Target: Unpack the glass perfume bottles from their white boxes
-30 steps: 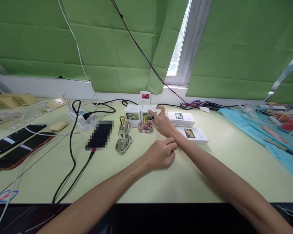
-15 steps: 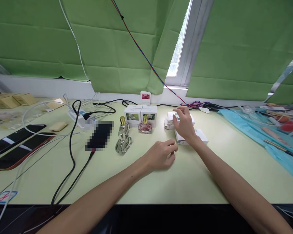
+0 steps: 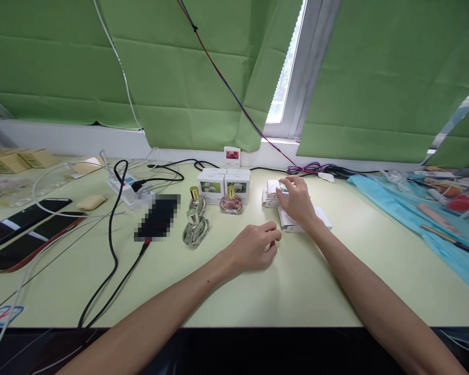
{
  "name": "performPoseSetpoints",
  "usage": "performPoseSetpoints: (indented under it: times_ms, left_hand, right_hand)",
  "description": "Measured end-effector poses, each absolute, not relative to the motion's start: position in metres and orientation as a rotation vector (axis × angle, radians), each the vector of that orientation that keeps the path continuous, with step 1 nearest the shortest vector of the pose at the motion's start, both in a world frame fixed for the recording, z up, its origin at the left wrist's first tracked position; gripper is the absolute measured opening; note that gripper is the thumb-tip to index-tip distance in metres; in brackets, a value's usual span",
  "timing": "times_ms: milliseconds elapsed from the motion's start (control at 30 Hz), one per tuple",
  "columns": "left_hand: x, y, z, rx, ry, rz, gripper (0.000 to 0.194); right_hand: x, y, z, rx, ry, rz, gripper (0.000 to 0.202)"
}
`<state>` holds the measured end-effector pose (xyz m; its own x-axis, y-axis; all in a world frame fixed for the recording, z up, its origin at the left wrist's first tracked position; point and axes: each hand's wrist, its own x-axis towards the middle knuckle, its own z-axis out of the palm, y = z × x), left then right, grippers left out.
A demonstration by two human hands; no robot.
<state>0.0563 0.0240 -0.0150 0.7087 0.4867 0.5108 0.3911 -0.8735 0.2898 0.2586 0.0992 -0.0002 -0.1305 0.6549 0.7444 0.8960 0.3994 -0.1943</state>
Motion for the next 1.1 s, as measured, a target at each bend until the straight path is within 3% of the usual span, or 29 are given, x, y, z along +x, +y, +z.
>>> performPoseSetpoints:
  times_ms: [467,867,1100]
  left_hand:
    - [0.055,0.025,-0.014,2.736,0.749,0.843,0.014]
    - [0.055,0.024,-0.012,2.741,0.749,0.801,0.015]
    - [0.055,0.024,-0.013,2.751,0.778,0.751,0.015]
  right_hand:
    - [0.262,0.098,-0.002,-1.365,-1.902,-0.341,0.028]
    - [0.285,0.108,-0.013,-1.573,-1.979,-0.338,0.053]
    - [0.288,0.105,-0.009,-1.644,-2.006,-0.259,0.055]
